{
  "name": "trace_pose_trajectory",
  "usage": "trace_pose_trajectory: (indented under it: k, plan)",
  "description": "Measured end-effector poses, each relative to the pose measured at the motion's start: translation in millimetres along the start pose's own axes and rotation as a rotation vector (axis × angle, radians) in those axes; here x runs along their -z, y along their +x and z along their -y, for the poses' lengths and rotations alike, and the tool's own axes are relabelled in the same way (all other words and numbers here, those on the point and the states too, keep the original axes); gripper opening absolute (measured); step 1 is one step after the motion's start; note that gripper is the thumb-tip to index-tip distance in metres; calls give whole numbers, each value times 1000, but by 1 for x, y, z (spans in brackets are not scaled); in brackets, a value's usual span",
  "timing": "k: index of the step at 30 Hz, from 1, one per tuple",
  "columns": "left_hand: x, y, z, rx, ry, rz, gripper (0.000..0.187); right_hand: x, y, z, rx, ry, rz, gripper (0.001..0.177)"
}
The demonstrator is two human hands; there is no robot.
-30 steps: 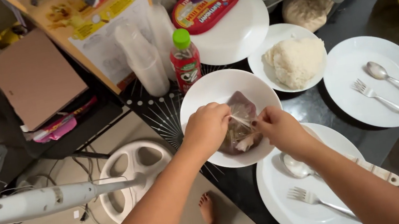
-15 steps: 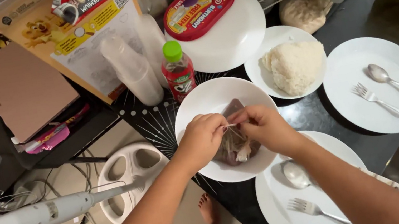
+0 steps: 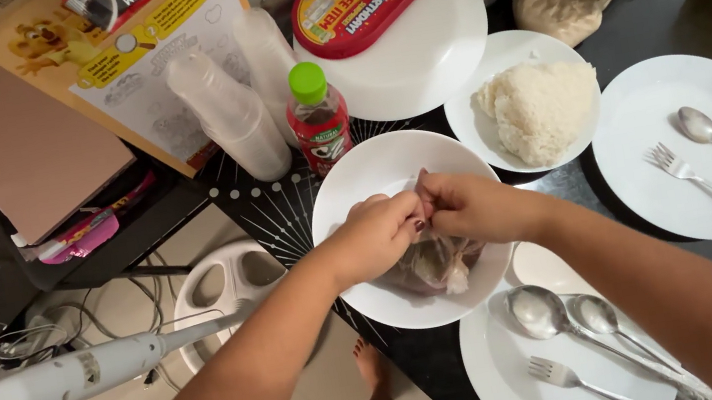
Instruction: Unboxing food from plastic bags and arranging it into bowls and plates on a table.
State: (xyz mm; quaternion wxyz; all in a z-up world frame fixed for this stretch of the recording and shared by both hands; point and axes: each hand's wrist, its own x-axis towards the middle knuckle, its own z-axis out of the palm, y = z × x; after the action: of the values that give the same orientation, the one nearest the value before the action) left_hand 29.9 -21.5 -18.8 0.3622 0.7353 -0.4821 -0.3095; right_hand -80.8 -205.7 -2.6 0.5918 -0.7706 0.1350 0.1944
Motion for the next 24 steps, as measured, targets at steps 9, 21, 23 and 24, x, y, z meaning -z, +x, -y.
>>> trace_pose_trajectory:
  k: [9,21,23,24]
  plan:
    - [16,3,-21,56,292,189,16,3,-3,15,-3,-276,44,24]
    - [20,1,-11,-45,102,179,13,10,-4,0,-149,147,240,33]
    - [14,7,0,-114,48,251,13,11,-2,1,-151,82,238,31]
    - [13,9,-1,-115,47,253,13,10,-2,4,-152,83,238,31]
